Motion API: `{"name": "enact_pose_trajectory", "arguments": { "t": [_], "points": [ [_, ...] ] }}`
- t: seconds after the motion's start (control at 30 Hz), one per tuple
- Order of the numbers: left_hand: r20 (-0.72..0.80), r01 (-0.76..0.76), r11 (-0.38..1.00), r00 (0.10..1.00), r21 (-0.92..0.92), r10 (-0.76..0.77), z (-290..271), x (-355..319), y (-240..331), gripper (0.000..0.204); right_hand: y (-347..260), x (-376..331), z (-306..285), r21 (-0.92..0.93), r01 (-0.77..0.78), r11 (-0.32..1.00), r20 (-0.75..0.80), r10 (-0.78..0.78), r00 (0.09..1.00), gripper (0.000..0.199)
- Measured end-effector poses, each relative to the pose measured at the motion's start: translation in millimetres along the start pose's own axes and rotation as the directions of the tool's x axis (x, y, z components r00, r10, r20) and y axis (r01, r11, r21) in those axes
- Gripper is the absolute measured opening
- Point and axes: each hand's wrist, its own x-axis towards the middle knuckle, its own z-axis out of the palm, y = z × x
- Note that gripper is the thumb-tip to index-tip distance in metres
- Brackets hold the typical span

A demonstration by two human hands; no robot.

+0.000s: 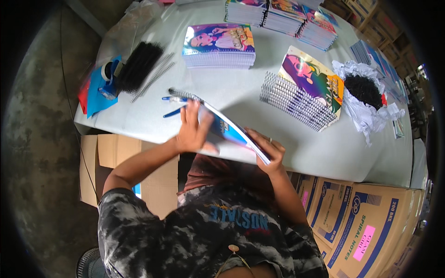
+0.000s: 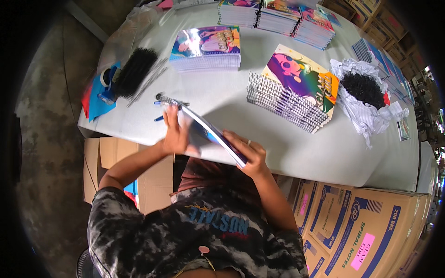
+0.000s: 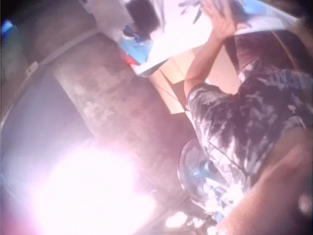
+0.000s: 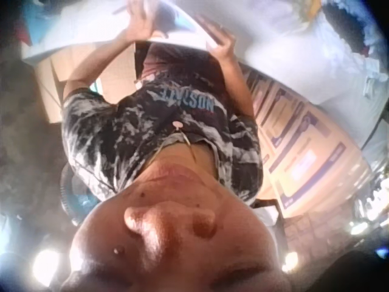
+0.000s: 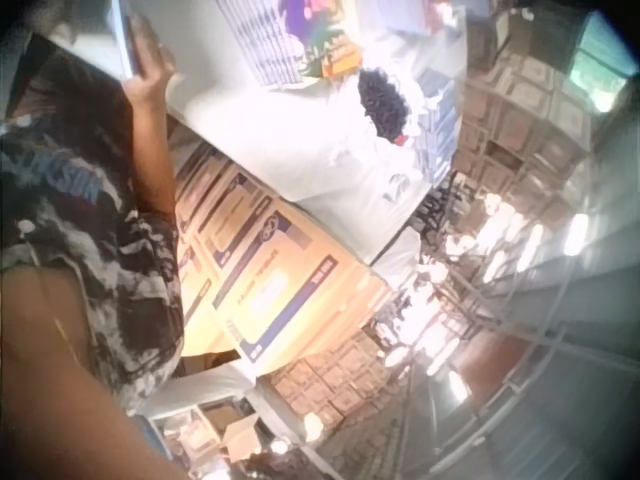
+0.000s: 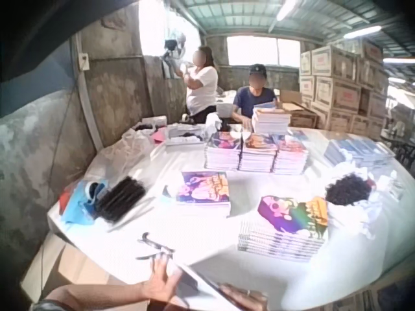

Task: The person assembles spiral-bound notebooks by inserting metal coils into pre-punched holes and bending the ends to secure them. They handle notebooks and coils one at a time, stacking finished units on the table and placing some into a cardboard box.

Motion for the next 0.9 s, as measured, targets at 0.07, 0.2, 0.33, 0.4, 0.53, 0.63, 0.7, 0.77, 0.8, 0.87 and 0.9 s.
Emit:
{"name": "enact_pose_trajectory", "arguments": {
  "t": [0.07, 0.2, 0.33, 0.4, 0.53, 0.63, 0.7, 0.77, 0.8, 0.87, 0.9],
  "points": [
    [-0.303, -0.034, 0.980, 0.948, 0.195, 0.093, -21, 48, -22, 0.111, 3, 2, 0, -0.003, 0.022, 1.000, -0.035, -0.022, 0.999, 0.030],
    [-0.334, 0.278, 0.960, 0.907, 0.018, -0.256, -21, 58, -26, 0.115, -7, 4, 6, 0.057, -0.009, 0.998, 0.011, 0.008, 1.000, 0.029],
    [-0.112, -0.098, 0.953, 0.985, 0.288, 0.135, -17, 26, -4, 0.116, -2, -3, 6, 0.006, -0.034, 0.999, -0.025, 0.034, 0.999, 0.030],
    [-0.420, -0.020, 0.976, 0.900, 0.218, 0.112, -31, 63, -21, 0.104, -8, -6, 5, 0.080, -0.058, 0.995, 0.015, 0.057, 0.998, 0.032],
    [-0.033, 0.386, 0.917, 0.920, -0.104, -0.391, -7, 20, -2, 0.088, -10, -6, 8, 0.004, -0.042, 0.999, 0.044, 0.042, 0.998, 0.035],
    [-0.184, -0.092, 0.991, 0.977, 0.095, 0.109, -17, 34, -4, 0.103, -1, -9, 2, -0.011, -0.037, 0.999, 0.018, 0.037, 0.999, 0.036],
    [-0.489, 0.061, 0.997, 0.872, 0.053, -0.027, -29, 69, -22, 0.101, -7, -1, 8, 0.060, -0.009, 0.998, 0.038, 0.007, 0.999, 0.038],
    [-0.384, 0.096, 0.995, 0.918, -0.034, -0.101, -23, 50, -13, 0.104, -14, 5, 13, 0.131, 0.024, 0.991, 0.056, -0.032, 0.998, 0.036],
    [-0.238, 0.102, 0.992, 0.964, -0.076, -0.117, -12, 27, -1, 0.107, -11, 4, 13, 0.080, 0.021, 0.997, 0.047, -0.025, 0.999, 0.037],
    [-0.185, 0.065, 0.996, 0.980, -0.054, -0.074, -8, 19, 2, 0.110, -10, -2, 11, 0.029, 0.005, 1.000, 0.043, -0.006, 0.999, 0.039],
    [-0.292, 0.013, 1.000, 0.956, 0.023, -0.006, -8, 27, -15, 0.111, -9, 2, 11, 0.024, 0.009, 1.000, 0.044, -0.010, 0.999, 0.041]
  ]
}}
